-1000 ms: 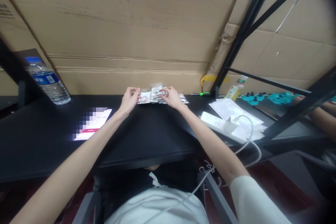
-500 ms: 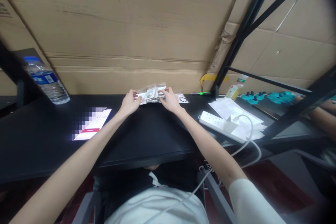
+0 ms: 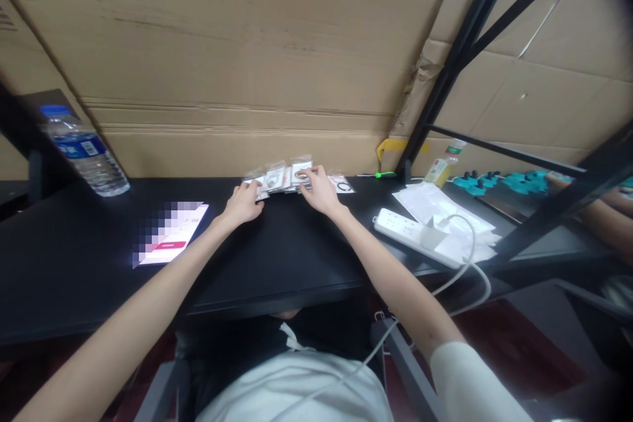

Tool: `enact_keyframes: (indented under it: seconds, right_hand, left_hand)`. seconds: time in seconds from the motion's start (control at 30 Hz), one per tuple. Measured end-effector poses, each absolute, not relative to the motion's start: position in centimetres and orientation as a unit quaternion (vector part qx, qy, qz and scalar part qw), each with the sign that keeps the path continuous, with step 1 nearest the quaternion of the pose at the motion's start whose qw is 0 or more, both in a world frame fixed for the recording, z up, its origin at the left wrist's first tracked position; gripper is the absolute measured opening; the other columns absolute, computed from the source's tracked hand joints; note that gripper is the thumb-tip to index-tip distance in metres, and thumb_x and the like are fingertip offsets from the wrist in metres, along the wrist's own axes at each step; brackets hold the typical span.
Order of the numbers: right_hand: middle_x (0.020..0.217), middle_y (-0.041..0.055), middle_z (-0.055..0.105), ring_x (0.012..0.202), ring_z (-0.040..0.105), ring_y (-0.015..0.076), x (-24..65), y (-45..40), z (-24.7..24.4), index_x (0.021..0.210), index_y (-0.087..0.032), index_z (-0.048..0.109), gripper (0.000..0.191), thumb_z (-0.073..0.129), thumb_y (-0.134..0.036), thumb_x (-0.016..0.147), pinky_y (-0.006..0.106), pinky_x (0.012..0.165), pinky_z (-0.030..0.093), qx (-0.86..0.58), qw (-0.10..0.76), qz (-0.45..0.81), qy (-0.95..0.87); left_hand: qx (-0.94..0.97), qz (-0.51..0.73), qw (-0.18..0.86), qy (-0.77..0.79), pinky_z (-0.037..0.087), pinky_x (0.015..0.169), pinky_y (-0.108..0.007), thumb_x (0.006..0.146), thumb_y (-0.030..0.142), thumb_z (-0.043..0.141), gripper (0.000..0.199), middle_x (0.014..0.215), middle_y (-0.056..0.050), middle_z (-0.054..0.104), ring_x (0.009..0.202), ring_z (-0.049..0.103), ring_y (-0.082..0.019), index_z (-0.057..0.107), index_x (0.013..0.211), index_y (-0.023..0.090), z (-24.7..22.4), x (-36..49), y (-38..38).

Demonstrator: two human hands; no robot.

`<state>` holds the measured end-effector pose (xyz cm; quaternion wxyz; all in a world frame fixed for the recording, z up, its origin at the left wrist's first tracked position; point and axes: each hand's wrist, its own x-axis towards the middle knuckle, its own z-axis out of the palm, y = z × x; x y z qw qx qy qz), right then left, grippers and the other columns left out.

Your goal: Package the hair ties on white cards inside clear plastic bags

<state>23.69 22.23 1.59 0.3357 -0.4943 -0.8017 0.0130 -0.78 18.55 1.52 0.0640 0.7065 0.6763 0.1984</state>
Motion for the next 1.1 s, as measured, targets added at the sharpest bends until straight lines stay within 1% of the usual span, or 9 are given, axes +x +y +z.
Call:
enact_keyframes:
  seconds: [0.13, 0.33, 0.5, 0.57, 0.67, 0.87, 0.97, 1.03, 1.1]
  right_hand:
    - [0.139, 0.0154, 0.059, 0.120, 0.066, 0.0300, 23.8, 19.8, 2.1, 0.142, -0.023, 0.066, 0.041, 0.064, -0.028, 0.101, 0.043, 0.100, 0.056, -0.501, 0.295, 0.023, -0.813]
    - [0.156, 0.0198, 0.055, 0.141, 0.054, 0.0409, 23.8, 12.5, -0.1, 0.154, -0.022, 0.058, 0.056, 0.058, -0.051, 0.106, 0.062, 0.113, 0.046, -0.472, 0.198, 0.083, -0.855]
    - [0.172, 0.0203, 0.038, 0.163, 0.026, 0.0423, 22.6, 8.6, -2.5, 0.162, -0.018, 0.051, 0.065, 0.048, -0.055, 0.108, 0.070, 0.129, 0.018, -0.501, 0.211, 0.085, -0.835]
    - [0.173, 0.0180, 0.037, 0.165, 0.023, 0.0406, 22.1, 8.0, -3.1, 0.163, -0.021, 0.050, 0.064, 0.045, -0.055, 0.109, 0.071, 0.130, 0.011, -0.507, 0.226, 0.097, -0.826]
    - [0.173, 0.0157, 0.038, 0.165, 0.024, 0.0396, 21.6, 7.5, -3.7, 0.164, -0.025, 0.049, 0.061, 0.045, -0.049, 0.108, 0.074, 0.129, 0.006, -0.521, 0.247, 0.105, -0.810]
    - [0.171, 0.0118, 0.043, 0.164, 0.026, 0.0418, 21.3, 7.0, -4.3, 0.162, -0.032, 0.052, 0.059, 0.051, -0.048, 0.105, 0.075, 0.129, 0.006, -0.542, 0.284, 0.096, -0.785]
    - [0.171, 0.0149, 0.042, 0.164, 0.023, 0.0426, 21.3, 6.8, -4.0, 0.161, -0.028, 0.054, 0.060, 0.052, -0.050, 0.105, 0.074, 0.129, 0.002, -0.537, 0.290, 0.123, -0.783]
    - [0.172, 0.0153, 0.040, 0.164, 0.026, 0.0404, 20.9, 6.7, -3.2, 0.167, -0.028, 0.044, 0.068, 0.049, -0.057, 0.106, 0.071, 0.131, 0.006, -0.516, 0.328, 0.190, -0.768]
    - [0.175, 0.0135, 0.034, 0.161, 0.036, 0.0337, 20.1, 6.5, -2.1, 0.175, -0.032, 0.017, 0.076, 0.032, -0.065, 0.109, 0.064, 0.130, 0.025, -0.482, 0.424, 0.298, -0.706]
  left_hand:
    - [0.716, 0.191, 0.044, 0.670, 0.048, 0.110, -0.059, 0.088, 0.031, 0.065, 0.057, 0.147, -0.025, 0.058, 0.138, 0.051, -0.047, 0.056, 0.142, 0.017, 2.1, -0.1, 17.5]
    - [0.741, 0.214, -0.008, 0.636, 0.036, 0.118, -0.067, 0.097, 0.038, 0.057, 0.052, 0.156, -0.025, 0.054, 0.145, 0.047, -0.047, 0.057, 0.145, 0.018, 1.9, 1.6, 12.2]
    - [0.725, 0.187, 0.047, 0.661, 0.017, 0.126, -0.073, 0.103, 0.050, 0.047, 0.064, 0.173, -0.024, 0.035, 0.164, 0.021, -0.044, 0.052, 0.157, 0.017, -0.5, 1.7, 8.1]
    - [0.723, 0.187, 0.057, 0.662, 0.011, 0.127, -0.073, 0.103, 0.057, 0.042, 0.070, 0.177, -0.021, 0.028, 0.167, 0.013, -0.041, 0.048, 0.162, 0.020, -1.5, 1.5, 7.3]
    - [0.725, 0.180, 0.082, 0.660, 0.007, 0.129, -0.071, 0.103, 0.056, 0.038, 0.069, 0.177, -0.015, 0.028, 0.167, 0.016, -0.037, 0.047, 0.165, 0.027, -2.8, 1.5, 6.9]
    - [0.719, 0.231, 0.049, 0.653, 0.007, 0.131, -0.066, 0.102, 0.055, 0.038, 0.067, 0.175, -0.014, 0.034, 0.166, 0.021, -0.035, 0.051, 0.162, 0.028, -4.2, 2.0, 6.0]
    - [0.715, 0.250, 0.073, 0.648, 0.004, 0.131, -0.067, 0.100, 0.054, 0.045, 0.067, 0.174, -0.016, 0.035, 0.166, 0.020, -0.038, 0.054, 0.160, 0.025, -3.9, 2.0, 5.9]
    - [0.692, 0.323, 0.133, 0.631, 0.004, 0.130, -0.069, 0.096, 0.057, 0.056, 0.070, 0.171, -0.017, 0.042, 0.164, 0.024, -0.041, 0.053, 0.160, 0.027, -2.8, 1.9, 5.9]
    - [0.623, 0.462, 0.239, 0.584, 0.020, 0.129, -0.070, 0.096, 0.062, 0.059, 0.080, 0.167, -0.015, 0.049, 0.158, 0.039, -0.040, 0.038, 0.168, 0.034, -1.1, 1.8, 5.8]
